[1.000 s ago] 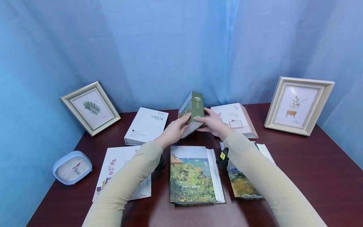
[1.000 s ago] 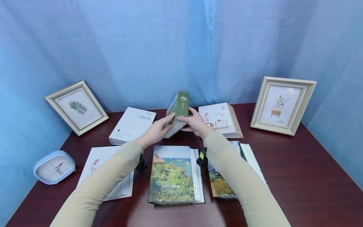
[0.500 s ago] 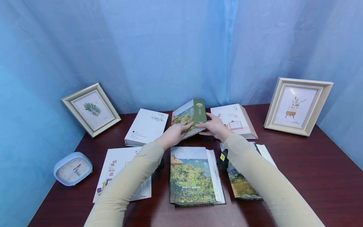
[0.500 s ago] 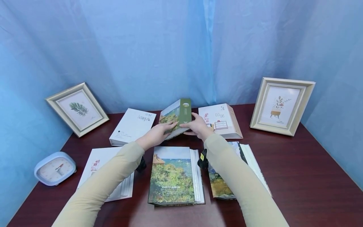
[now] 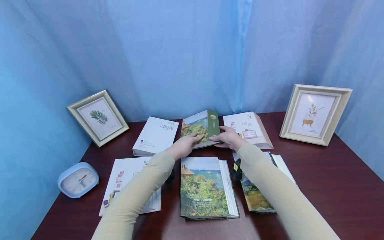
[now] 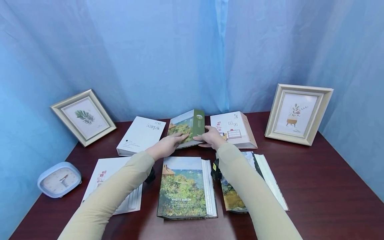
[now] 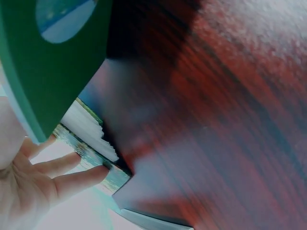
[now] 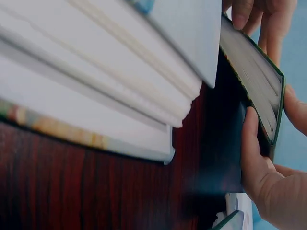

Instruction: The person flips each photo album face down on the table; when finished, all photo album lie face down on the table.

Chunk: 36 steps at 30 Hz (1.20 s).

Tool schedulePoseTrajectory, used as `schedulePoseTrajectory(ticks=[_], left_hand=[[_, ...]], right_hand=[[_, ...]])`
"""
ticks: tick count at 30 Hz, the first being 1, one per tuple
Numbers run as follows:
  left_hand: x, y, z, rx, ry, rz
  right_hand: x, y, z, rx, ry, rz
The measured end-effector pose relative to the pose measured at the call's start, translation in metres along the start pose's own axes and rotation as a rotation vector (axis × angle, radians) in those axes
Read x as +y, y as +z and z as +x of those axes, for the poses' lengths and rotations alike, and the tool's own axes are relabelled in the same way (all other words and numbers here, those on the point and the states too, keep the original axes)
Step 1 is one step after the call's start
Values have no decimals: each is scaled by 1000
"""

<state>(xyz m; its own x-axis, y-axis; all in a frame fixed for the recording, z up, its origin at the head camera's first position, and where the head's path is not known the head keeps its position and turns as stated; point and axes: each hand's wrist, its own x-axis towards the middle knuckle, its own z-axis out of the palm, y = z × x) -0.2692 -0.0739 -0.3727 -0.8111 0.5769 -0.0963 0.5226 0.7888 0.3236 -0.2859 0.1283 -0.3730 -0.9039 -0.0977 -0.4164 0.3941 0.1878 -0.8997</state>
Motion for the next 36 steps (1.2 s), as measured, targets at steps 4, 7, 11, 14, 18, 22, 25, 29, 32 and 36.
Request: schedulePoseTrajectory(ticks=[4, 7, 11, 14, 18, 22, 25, 29, 32, 36], left_hand=[[2, 1, -1, 5, 2, 19], [4, 0, 0, -8, -15, 38], [6, 1, 0, -32, -40, 62], [6, 2, 1, -32, -39, 77], [8, 3, 2, -38, -36, 101], [9, 4, 1, -53, -42, 120], [10, 6, 1, -55, -47, 123], [12, 6, 1, -51, -57, 128], [15, 5, 0, -47, -64, 131], [16, 5, 1, -56, -79, 137]], right_hand=[[2, -2, 1, 10, -7, -63], [3, -4, 2, 19, -12, -107], [4, -6, 3, 26, -15, -139], [5, -8, 3, 33, -20, -168], [4, -8, 1, 45, -22, -205], [5, -7, -2, 45, -33, -240], [6, -6, -3, 46, -45, -274], [6, -6, -3, 53, -50, -305], [5, -6, -2, 69, -47, -334], [3, -6, -3, 96, -51, -395]])
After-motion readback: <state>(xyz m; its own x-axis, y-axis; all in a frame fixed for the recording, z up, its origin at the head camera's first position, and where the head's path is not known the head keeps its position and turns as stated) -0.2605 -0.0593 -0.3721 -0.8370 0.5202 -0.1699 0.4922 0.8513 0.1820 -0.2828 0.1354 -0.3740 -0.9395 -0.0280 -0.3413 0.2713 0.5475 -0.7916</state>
